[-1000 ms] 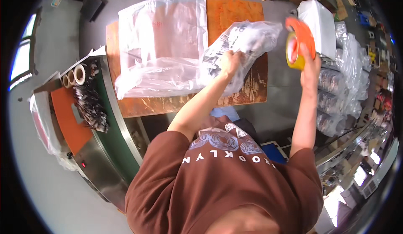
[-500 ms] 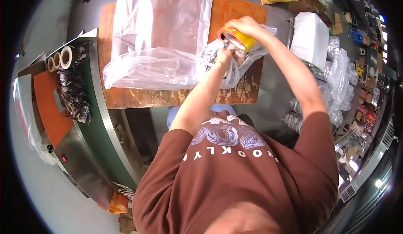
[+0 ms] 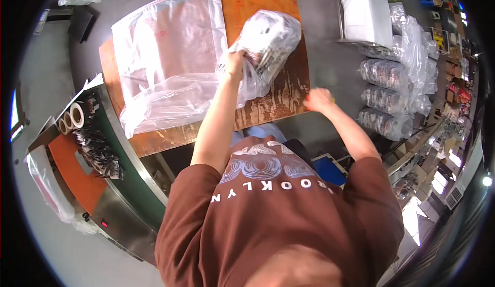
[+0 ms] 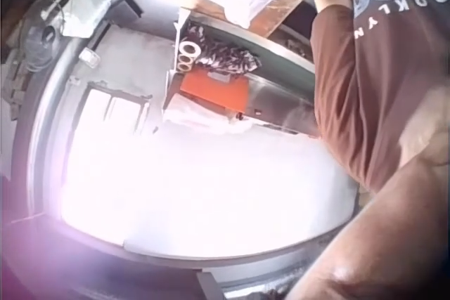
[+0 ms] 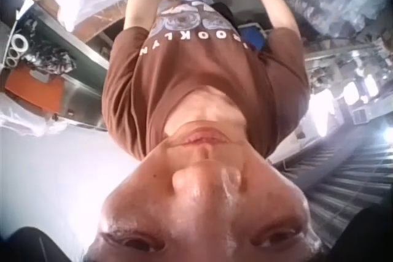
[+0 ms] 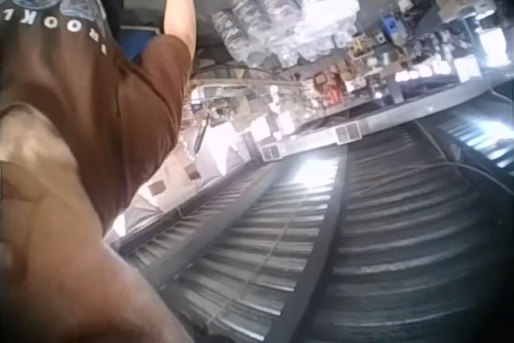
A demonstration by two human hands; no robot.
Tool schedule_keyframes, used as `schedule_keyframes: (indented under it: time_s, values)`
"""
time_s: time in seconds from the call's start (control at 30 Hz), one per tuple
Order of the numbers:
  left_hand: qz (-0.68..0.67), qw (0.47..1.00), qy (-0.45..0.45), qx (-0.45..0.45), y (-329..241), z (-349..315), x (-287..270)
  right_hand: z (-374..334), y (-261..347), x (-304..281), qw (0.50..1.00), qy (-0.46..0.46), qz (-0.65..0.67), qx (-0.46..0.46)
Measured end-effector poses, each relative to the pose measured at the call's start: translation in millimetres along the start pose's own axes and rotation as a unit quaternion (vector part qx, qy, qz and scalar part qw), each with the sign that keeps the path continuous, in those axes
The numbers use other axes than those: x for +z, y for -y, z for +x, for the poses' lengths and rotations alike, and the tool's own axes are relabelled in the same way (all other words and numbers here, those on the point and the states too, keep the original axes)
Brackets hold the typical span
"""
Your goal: Gathering bundles of metal parts from a conveyor belt and placing them into plastic bags.
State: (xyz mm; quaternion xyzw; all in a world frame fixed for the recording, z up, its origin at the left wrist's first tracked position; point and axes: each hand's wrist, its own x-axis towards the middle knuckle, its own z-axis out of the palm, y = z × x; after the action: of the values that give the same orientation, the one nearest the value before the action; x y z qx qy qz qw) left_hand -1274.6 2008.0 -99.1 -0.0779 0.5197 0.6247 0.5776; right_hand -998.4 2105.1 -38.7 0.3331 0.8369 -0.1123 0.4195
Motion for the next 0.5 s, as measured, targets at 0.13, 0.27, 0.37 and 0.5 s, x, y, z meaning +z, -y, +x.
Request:
schedule_keyframes:
  time_s: [0.13, 0.27, 0.37, 0.5]
  values:
    - [0.156, 0.981, 0.109, -0.027, -14.0, 10.8, -31.2, -16.7, 33.2, 59.6, 0.953, -0.203, 0.188, 0.124]
    - [0.448, 0.891, 0.072, 0.004, -70.4, -5.2, -12.0, 10.2, 57.1, 100.0, 0.933, -0.273, 0.216, 0.090]
    - [0.552, 0.807, -0.034, 0.208, -66.5, 25.5, -55.1, 16.9, 77.6, 27.7, 0.884, -0.275, 0.370, 0.078]
    - [0.356, 0.929, 0.053, 0.082, 0.3, 61.4, -39.8, 114.9, 83.3, -21.1, 0.719, -0.395, 0.569, 0.051]
